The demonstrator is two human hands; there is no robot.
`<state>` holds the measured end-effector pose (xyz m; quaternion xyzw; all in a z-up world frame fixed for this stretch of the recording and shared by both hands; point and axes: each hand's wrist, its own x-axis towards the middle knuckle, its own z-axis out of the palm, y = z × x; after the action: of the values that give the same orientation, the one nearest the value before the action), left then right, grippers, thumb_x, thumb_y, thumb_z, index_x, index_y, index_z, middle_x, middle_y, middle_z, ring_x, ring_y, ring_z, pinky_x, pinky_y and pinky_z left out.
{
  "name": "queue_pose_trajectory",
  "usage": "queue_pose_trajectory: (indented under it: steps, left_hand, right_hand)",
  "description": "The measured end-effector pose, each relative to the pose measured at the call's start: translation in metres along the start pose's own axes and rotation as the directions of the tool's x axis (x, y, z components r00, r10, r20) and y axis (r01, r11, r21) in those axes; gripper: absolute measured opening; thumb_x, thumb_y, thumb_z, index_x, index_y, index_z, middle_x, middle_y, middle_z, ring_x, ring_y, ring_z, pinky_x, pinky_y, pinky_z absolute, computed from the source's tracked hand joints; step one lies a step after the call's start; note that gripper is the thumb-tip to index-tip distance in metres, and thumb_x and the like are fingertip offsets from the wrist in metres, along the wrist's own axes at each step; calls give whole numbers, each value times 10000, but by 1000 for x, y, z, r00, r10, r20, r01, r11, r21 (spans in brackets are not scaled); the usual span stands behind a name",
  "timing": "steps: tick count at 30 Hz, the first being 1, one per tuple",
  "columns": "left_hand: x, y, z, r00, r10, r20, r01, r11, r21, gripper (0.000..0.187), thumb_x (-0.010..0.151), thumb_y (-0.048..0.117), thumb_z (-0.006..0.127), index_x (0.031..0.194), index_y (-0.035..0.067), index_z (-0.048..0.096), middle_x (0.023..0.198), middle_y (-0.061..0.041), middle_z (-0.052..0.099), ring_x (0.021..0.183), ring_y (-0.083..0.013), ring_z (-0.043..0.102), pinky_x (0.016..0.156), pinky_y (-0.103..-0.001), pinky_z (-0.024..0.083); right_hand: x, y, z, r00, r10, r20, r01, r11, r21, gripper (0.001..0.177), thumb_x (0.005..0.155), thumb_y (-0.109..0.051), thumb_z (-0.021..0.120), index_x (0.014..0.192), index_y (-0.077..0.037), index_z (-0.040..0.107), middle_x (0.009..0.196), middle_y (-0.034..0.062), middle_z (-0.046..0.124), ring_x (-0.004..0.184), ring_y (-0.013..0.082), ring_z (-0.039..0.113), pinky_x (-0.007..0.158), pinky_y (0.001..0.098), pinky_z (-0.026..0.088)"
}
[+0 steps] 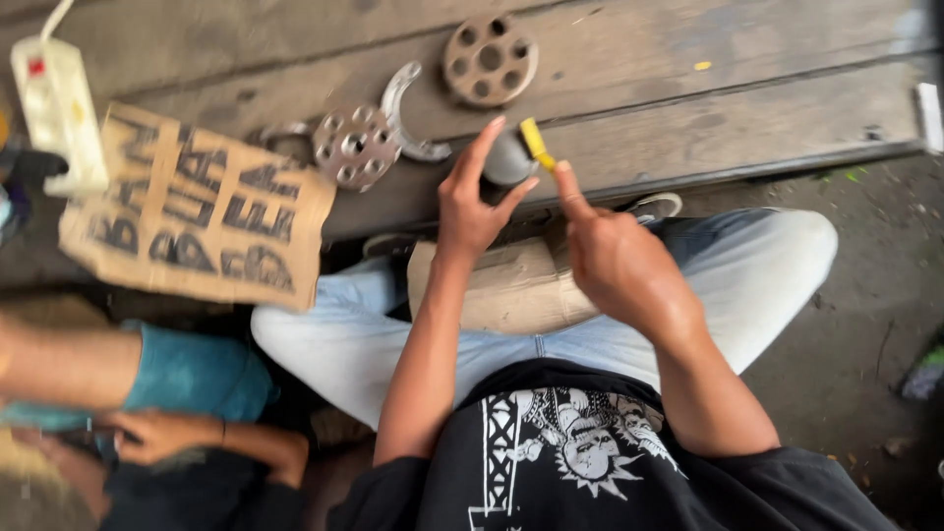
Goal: The person sits at a wooden workbench and uses a yellow-handled tool to scrape the surface of a cylindrical metal object. The person holds the object with their left hand and scrapes with their right hand, rotating the object to access different areas. Other metal parts, a power strip, and a water bottle are visible on the table.
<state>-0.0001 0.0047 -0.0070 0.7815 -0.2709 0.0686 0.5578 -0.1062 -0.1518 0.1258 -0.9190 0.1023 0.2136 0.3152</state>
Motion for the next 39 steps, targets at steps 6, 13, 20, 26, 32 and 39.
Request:
queue_pose_trajectory:
  steps: [6, 13, 20, 26, 32, 39]
  left_hand:
    - [-5, -14, -1, 991, 91, 103, -92, 996, 5, 735, 984, 250, 870, 1550, 134, 416, 1543, -101, 558, 1434, -255, 608, 1281, -376, 506]
    - [-6, -11, -1, 990, 79, 117, -80, 997, -1, 712, 1033, 277, 827, 1580, 151, 388, 1602, -35, 517, 1510, -196, 557, 1355, -352, 455]
    - [-5, -12, 1, 991, 65, 114, -63, 998, -22, 714, 1013, 280, 816, 1574, 147, 396, 1590, -17, 524, 1489, -180, 560, 1331, -339, 462]
    - [-1, -5, 1, 993, 47, 107, -40, 996, -75, 736, 1009, 306, 811, 1605, 261, 381, 1541, -55, 529, 1438, -278, 560, 1233, -487, 474]
    - [-2, 1, 0, 992, -49, 113, 57, 996, -70, 754, 977, 333, 812, 1601, 289, 391, 1463, -133, 545, 1374, -403, 555, 1142, -643, 461]
    - [1, 7, -4, 993, -51, 109, 58, 997, -60, 741, 967, 284, 803, 1588, 238, 401, 1438, -157, 541, 1351, -421, 551, 1116, -655, 471]
  right_hand:
    - [2, 19, 7, 962, -247, -120, 243, 969, -51, 686, 972, -22, 455, 1628, 59, 271, 790, 319, 677, 599, 557, 583, 594, 611, 380]
    - [-2, 14, 7, 979, -172, -111, 165, 984, -73, 675, 995, -52, 415, 1654, 16, 290, 656, 297, 654, 576, 585, 543, 634, 597, 394]
    - [0, 9, 7, 987, -113, -110, 110, 993, -36, 657, 1003, -57, 404, 1648, 5, 295, 597, 293, 625, 542, 544, 531, 601, 573, 379]
    - [-3, 23, 8, 979, -89, -182, 74, 993, -90, 662, 971, -92, 455, 1629, -77, 380, 713, 323, 684, 674, 542, 637, 614, 595, 455]
    - [7, 8, -1, 983, -56, -178, 35, 993, -116, 595, 983, -112, 431, 1577, -111, 458, 756, 311, 705, 747, 517, 695, 596, 570, 513]
    - [-2, 22, -6, 991, 8, -131, -27, 990, -139, 556, 971, -133, 463, 1518, -162, 560, 744, 227, 746, 642, 429, 720, 532, 461, 546]
